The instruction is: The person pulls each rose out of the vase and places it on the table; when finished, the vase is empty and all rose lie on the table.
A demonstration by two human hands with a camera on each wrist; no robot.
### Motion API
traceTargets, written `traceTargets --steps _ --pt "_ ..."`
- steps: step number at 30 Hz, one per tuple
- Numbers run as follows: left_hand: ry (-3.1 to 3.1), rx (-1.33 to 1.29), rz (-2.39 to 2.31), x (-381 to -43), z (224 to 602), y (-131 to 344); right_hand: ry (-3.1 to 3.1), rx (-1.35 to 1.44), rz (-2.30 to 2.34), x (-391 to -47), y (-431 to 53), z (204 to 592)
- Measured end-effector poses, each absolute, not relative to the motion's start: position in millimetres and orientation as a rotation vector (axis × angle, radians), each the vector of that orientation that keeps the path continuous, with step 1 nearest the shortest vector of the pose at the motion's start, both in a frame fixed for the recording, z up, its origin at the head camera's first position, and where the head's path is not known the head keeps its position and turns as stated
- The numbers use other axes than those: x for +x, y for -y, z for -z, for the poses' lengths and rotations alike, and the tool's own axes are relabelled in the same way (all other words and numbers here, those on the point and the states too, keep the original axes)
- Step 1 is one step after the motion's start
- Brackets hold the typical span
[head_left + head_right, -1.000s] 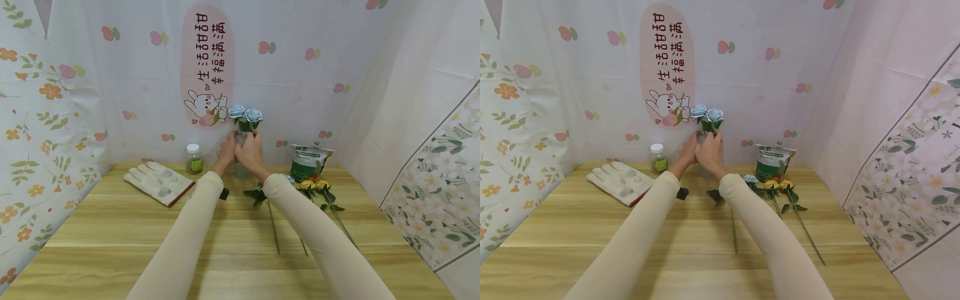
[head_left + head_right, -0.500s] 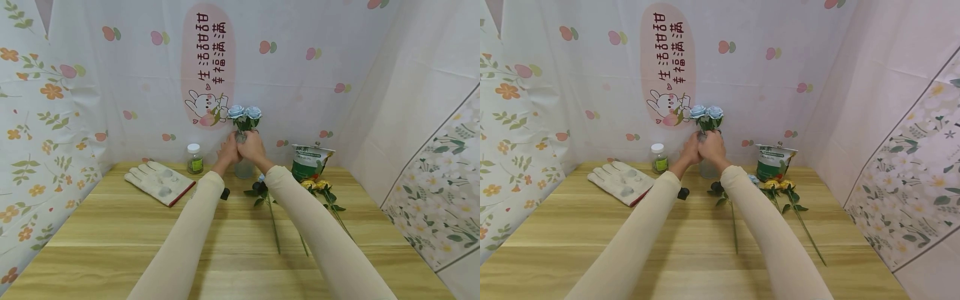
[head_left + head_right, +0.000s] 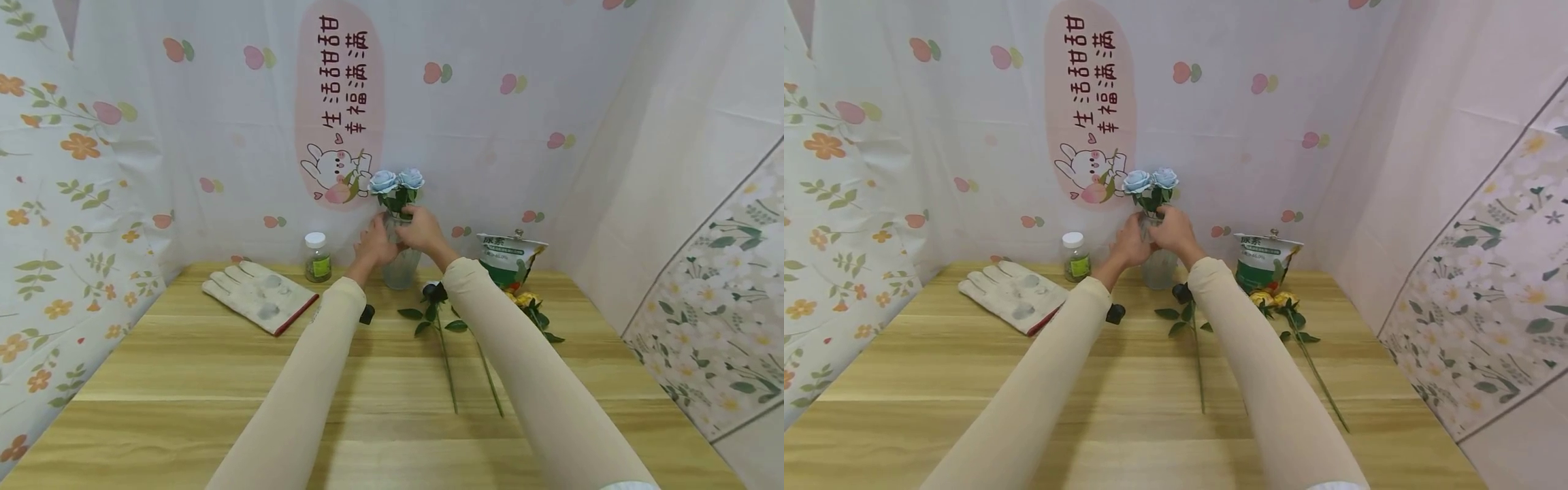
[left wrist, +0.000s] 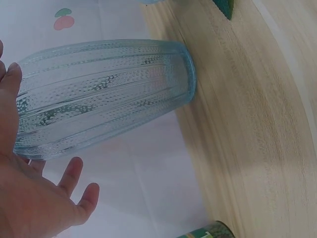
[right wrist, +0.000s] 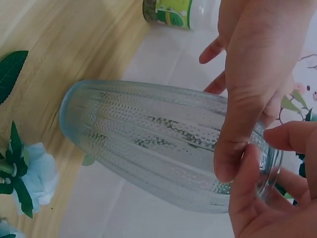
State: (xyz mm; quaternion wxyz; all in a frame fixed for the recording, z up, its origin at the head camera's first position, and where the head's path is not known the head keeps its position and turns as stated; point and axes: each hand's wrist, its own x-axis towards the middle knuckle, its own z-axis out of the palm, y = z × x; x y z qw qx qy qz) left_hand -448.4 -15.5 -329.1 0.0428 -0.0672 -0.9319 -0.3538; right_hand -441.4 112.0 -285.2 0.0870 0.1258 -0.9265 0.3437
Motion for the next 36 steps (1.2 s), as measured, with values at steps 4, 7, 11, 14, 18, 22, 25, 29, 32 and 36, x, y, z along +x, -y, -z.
traceTargets --steps 4,7,11,14,18,22,25,29,32,36 --pt "2.844 -0.213 1.086 -449 330 16 2.697 0.380 -1.135 -440 -112 285" --pt "2.852 -0.220 1.088 -449 330 17 2.632 0.373 -1.201 -439 -111 286" --pt "2.858 -0.213 1.092 -450 330 18 2.509 0.344 -1.261 -438 -106 287" --pt "2.845 -0.219 1.104 -450 330 19 2.348 0.305 -1.306 -438 -103 286" --pt "2.823 -0.238 1.124 -451 331 18 2.119 0.256 -1.292 -438 -101 281" --pt "2.822 -0.237 1.137 -450 330 18 1.979 0.208 -1.257 -438 -102 276" --pt "2.828 -0.233 1.135 -449 330 17 1.908 0.186 -1.262 -437 -104 273" --pt "2.824 -0.242 1.138 -450 330 16 1.819 0.207 -1.293 -438 -106 273" --pt "2.826 -0.244 1.135 -450 330 16 1.769 0.258 -1.303 -437 -107 273" --pt "2.831 -0.231 1.131 -449 331 17 1.747 0.321 -1.336 -433 -108 273"
